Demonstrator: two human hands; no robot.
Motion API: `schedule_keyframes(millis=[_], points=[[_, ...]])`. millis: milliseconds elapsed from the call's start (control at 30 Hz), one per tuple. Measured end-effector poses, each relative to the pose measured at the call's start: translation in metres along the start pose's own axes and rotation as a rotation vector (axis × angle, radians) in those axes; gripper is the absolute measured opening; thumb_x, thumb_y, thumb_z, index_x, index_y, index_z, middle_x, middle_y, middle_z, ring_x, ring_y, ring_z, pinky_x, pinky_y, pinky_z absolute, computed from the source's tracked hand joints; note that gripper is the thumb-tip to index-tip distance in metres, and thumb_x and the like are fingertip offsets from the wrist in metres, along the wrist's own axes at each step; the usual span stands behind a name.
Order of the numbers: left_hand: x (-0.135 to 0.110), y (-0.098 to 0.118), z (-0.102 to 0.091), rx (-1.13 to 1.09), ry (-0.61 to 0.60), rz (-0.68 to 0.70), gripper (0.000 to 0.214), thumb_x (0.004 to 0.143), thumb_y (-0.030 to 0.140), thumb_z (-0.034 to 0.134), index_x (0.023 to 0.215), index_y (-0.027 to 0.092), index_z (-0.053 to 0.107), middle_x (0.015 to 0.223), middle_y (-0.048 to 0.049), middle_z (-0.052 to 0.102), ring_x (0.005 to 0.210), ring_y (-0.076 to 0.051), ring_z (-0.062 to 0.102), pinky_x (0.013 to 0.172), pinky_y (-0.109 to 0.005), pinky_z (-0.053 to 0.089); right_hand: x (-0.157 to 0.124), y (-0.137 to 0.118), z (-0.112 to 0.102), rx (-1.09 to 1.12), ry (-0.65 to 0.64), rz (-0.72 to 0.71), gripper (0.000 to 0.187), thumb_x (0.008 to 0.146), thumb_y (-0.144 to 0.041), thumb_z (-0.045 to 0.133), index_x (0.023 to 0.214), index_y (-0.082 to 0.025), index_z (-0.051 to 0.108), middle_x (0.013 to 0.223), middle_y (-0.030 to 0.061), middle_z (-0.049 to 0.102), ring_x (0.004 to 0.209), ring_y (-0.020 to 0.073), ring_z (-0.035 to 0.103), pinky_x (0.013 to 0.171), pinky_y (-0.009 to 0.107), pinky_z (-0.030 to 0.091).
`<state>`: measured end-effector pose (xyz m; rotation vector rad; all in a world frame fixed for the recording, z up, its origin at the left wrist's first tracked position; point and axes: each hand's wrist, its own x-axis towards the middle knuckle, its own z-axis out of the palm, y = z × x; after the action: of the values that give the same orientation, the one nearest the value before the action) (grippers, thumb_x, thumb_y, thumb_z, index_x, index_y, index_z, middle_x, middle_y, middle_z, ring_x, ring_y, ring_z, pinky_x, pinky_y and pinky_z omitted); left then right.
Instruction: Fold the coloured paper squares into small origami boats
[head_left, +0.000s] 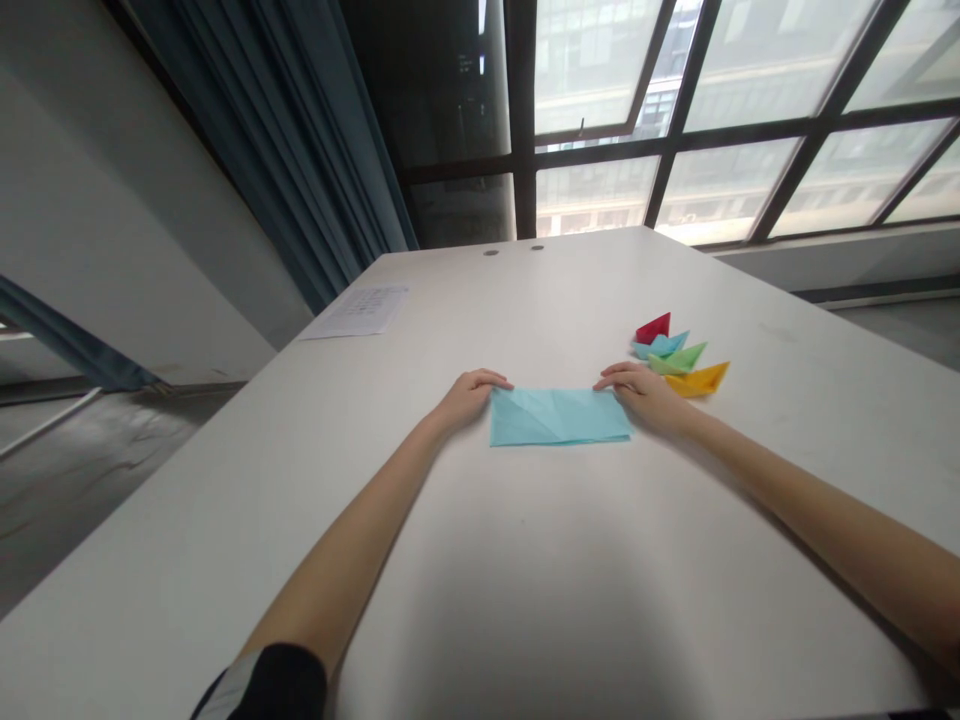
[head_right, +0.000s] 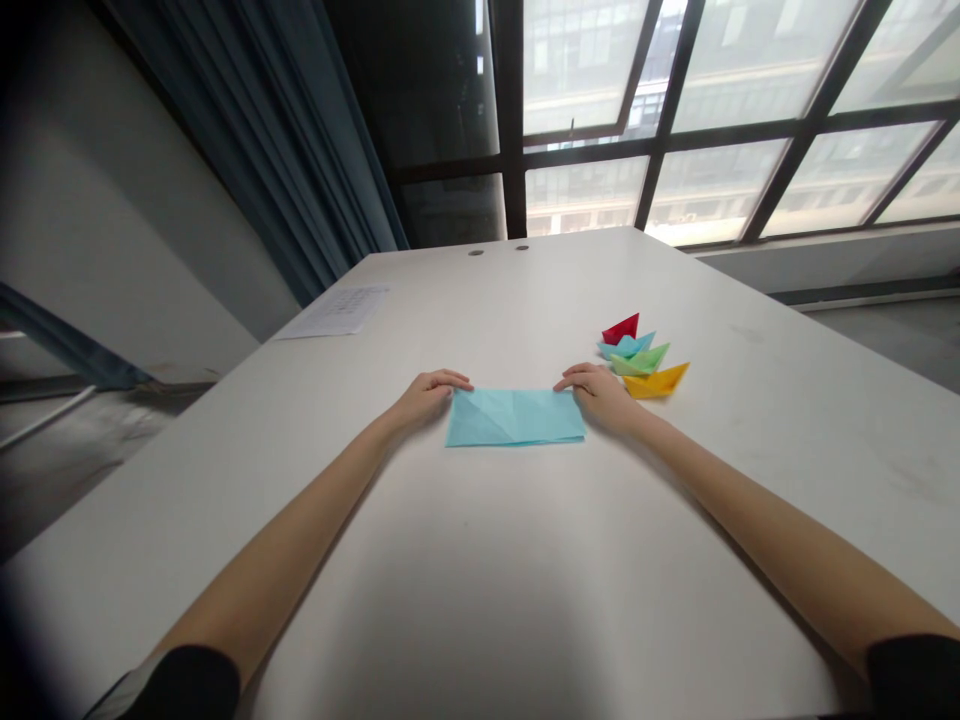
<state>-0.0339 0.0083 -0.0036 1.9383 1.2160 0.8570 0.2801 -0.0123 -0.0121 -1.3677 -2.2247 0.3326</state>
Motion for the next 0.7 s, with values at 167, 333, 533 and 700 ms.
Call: schedule_keyframes(millis=[167, 333, 533, 700], points=[[-0.001, 0.026, 0.001, 0.276, -0.03, 0.116, 0.037, 0.07, 0.008, 0.038, 0.085, 0.018, 0.071, 0.096, -0.0057, 0.066, 0.096, -0.02, 0.058, 0.092, -0.034, 0.04, 0.002, -0.023, 0.0, -0.123, -0.066, -0.167, 0.033, 0.085, -0.028, 0.038, 0.102, -0.019, 0.065, 0.11, 0.009, 0.061, 0.103, 0.0242, 0.054, 0.093, 0.041, 0.039], [-0.018, 0.049, 0.043, 0.584, -0.184, 0.187, 0.04, 0.085, 0.032, 0.038, 0.115, 0.013, 0.057, 0.125, -0.0152, 0.052, 0.119, -0.029, 0.042, 0.101, -0.045, 0.028, -0.007, -0.045, 0.018, -0.199, -0.213, -0.263, 0.044, 0.088, -0.035, 0.035, 0.126, -0.016, 0.049, 0.129, 0.0126, 0.049, 0.118, 0.0254, 0.045, 0.099, 0.042, 0.034], [-0.03, 0.044, 0.064, 0.664, -0.352, 0.07, 0.057, 0.088, 0.044, 0.028, 0.138, 0.016, 0.024, 0.147, -0.0123, 0.017, 0.135, -0.028, 0.014, 0.106, -0.05, 0.014, -0.014, -0.047, 0.031, -0.258, -0.291, -0.171, 0.056, 0.091, -0.044, 0.022, 0.139, -0.017, 0.027, 0.143, 0.0125, 0.028, 0.131, 0.0272, 0.027, 0.102, 0.052, 0.026], [-0.03, 0.039, 0.058, 0.671, -0.376, 0.019, 0.063, 0.087, 0.052, 0.025, 0.141, 0.02, 0.016, 0.149, -0.0091, 0.01, 0.136, -0.028, 0.008, 0.106, -0.054, 0.007, -0.014, -0.041, 0.03, -0.262, -0.332, -0.106, 0.062, 0.088, -0.054, 0.02, 0.141, -0.022, 0.019, 0.146, 0.0111, 0.021, 0.133, 0.0282, 0.02, 0.103, 0.057, 0.018]])
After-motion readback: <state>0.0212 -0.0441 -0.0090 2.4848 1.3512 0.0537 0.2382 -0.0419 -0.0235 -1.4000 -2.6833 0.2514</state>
